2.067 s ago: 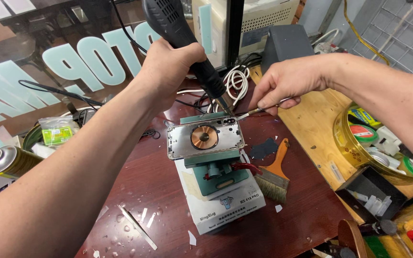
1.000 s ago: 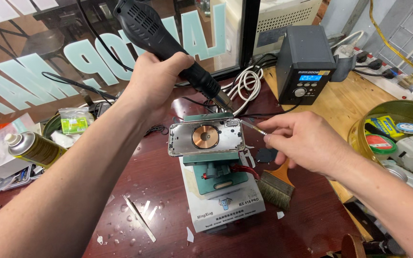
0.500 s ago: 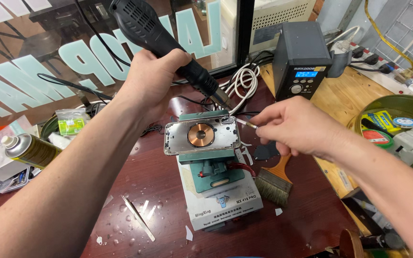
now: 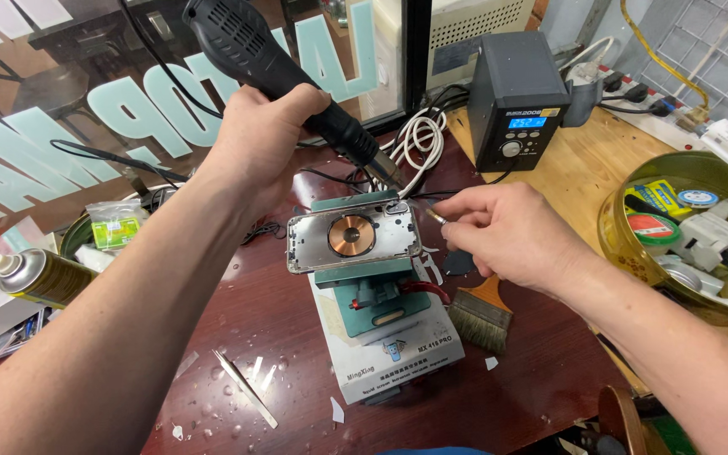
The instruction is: The person uses a hot air gun and a metal tool to heat and scrape the back of a smartphone chassis clamped in a holder. They repeatedly apply heat to the same area and scrape off residue, then briefly use a brush to clean the surface.
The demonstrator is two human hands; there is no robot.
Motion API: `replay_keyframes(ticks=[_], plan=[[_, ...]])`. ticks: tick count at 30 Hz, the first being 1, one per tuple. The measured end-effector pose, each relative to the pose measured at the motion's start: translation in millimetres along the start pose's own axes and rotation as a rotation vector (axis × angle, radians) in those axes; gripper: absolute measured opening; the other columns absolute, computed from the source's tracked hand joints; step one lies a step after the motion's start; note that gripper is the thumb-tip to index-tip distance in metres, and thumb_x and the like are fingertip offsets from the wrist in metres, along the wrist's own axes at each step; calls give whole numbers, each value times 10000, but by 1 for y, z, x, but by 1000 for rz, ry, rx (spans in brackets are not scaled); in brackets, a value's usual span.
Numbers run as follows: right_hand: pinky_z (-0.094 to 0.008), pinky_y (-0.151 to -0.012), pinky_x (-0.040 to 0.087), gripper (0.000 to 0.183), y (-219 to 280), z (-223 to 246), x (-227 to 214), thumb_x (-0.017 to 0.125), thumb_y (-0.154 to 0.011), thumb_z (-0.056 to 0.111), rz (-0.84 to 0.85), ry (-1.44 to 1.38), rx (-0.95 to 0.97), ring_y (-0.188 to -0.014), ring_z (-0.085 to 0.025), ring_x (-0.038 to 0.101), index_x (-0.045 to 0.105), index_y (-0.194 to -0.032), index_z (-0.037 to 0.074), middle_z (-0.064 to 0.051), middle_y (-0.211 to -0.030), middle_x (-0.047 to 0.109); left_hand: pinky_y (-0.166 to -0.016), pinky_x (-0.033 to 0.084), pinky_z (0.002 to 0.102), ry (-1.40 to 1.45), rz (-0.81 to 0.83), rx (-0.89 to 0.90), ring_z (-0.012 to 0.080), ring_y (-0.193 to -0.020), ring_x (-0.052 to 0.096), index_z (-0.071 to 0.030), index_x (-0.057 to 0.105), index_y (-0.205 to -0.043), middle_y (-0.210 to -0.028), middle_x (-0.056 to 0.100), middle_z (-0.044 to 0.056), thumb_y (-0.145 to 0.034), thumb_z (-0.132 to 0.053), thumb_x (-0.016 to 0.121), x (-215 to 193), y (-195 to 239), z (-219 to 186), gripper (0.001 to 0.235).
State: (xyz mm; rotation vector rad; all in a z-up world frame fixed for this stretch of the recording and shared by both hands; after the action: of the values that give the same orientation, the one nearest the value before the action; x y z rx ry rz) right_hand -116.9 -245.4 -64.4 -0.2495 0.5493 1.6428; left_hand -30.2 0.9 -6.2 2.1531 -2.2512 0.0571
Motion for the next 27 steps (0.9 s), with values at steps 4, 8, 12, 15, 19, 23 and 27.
replay_keyframes(ticks=[4, 8, 12, 15, 19, 23, 27], plan=[[-277, -435, 453, 306, 0, 3, -3, 718, -861, 160, 2, 38, -13, -459, -104, 563, 768, -1142, 50, -29, -680, 707, -762, 693, 441, 26, 33, 8, 244, -862, 751, 30, 586, -993, -940, 683, 117, -851, -94, 664, -2, -1, 1, 204], [-281, -429, 435, 315, -3, 4, -7, 714, -857, 160, 21, 58, 10, -448, -105, 556, 769, -1150, 60, -22, -675, 707, -774, 701, 449, 44, 87, 29, 249, -866, 749, 36, 602, -989, -933, 680, 118, -856, -89, 657, -7, 2, 0, 191], [-281, -422, 430, 334, -4, 7, -8, 709, -854, 161, 41, 74, 14, -432, -103, 540, 768, -1172, 78, -21, -657, 690, -803, 698, 449, 11, 98, 32, 250, -882, 763, 38, 599, -996, -943, 683, 123, -868, -89, 649, -8, 0, -5, 187], [-281, -411, 412, 333, -5, 9, -9, 713, -851, 166, 46, 87, 36, -422, -103, 527, 775, -1167, 82, -24, -645, 689, -795, 706, 448, 8, 122, 34, 246, -873, 753, 35, 600, -991, -941, 680, 122, -862, -94, 653, -8, -3, -6, 189], [-282, -382, 368, 323, -7, 6, -11, 715, -845, 170, 70, 34, 106, -414, -97, 505, 778, -1151, 86, -27, -644, 690, -775, 687, 441, 16, 140, 37, 239, -859, 736, 36, 618, -979, -917, 679, 117, -856, -88, 665, -9, -3, -2, 182], [-269, -373, 373, 315, -13, -1, -14, 712, -850, 163, 98, 17, 71, -406, -92, 504, 784, -1143, 73, -31, -655, 709, -759, 677, 448, 34, 146, 28, 247, -839, 730, 42, 626, -960, -892, 683, 118, -845, -71, 669, -9, -4, 1, 167], [-253, -381, 404, 324, -21, -1, -19, 712, -843, 146, 148, 44, -24, -416, -79, 513, 796, -1144, 60, -33, -678, 722, -756, 688, 446, 39, 163, 35, 254, -833, 736, 49, 630, -966, -895, 688, 128, -846, -73, 670, -7, -5, 1, 176]])
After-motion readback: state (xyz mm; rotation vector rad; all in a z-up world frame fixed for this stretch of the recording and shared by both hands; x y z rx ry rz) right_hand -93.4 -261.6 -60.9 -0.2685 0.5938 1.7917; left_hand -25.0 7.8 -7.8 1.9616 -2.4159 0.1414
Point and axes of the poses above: each hand's wrist, its own y-axis away from the middle knuckle, its own x-axis out of the palm, z = x × y, the point moved 1 cm from there along -y, towards the middle knuckle
